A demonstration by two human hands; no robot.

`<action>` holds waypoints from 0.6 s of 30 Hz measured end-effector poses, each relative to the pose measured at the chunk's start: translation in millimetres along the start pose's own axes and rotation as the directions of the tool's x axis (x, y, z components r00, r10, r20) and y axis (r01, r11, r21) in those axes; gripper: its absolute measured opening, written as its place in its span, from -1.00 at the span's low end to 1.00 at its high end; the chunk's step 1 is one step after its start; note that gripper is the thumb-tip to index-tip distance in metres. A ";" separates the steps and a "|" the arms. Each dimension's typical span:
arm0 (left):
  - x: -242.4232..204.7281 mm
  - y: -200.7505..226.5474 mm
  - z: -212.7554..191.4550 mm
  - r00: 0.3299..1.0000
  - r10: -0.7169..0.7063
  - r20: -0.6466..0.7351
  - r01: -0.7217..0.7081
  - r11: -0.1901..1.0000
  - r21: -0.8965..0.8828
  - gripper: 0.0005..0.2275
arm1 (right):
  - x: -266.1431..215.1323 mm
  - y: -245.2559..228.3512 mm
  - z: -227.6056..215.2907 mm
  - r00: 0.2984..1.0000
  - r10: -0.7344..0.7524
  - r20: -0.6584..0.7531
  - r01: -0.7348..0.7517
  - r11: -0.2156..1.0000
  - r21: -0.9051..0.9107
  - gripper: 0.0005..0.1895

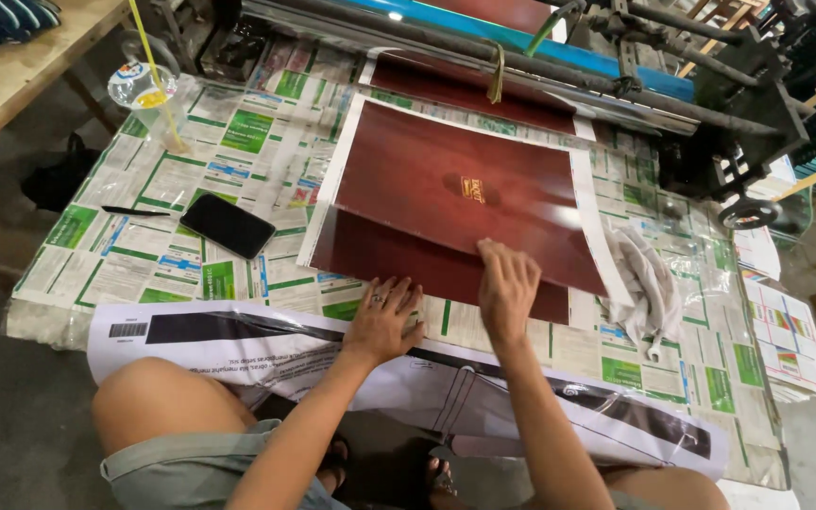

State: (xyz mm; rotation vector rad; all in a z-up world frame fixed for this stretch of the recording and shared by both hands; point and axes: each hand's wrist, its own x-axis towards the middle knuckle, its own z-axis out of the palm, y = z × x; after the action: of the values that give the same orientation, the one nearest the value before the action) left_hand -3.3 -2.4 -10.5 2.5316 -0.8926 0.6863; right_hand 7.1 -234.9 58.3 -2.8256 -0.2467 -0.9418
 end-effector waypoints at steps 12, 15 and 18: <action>1.2 -0.3 3.3 1.000 -0.025 -0.018 0.024 0.999 -0.040 -0.49 | -57.2 -12.4 24.5 0.796 0.356 0.490 -0.295 0.935 -0.199 -0.17; 3.7 -1.9 1.1 0.999 -0.030 -0.022 0.029 0.999 -0.042 -0.50 | -45.6 -1.6 39.4 0.786 0.353 0.508 -0.297 0.936 -0.190 -0.12; -1.1 2.7 0.5 0.999 -0.039 -0.020 0.038 0.998 -0.053 -0.51 | -21.3 12.1 56.9 0.797 0.343 0.496 -0.302 0.939 -0.165 -0.14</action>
State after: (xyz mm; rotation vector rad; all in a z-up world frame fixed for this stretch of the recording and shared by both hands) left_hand -5.7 -4.1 -11.0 2.4841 -0.8408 0.6683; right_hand 25.7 -237.8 -0.7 -2.9967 0.2232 -0.1031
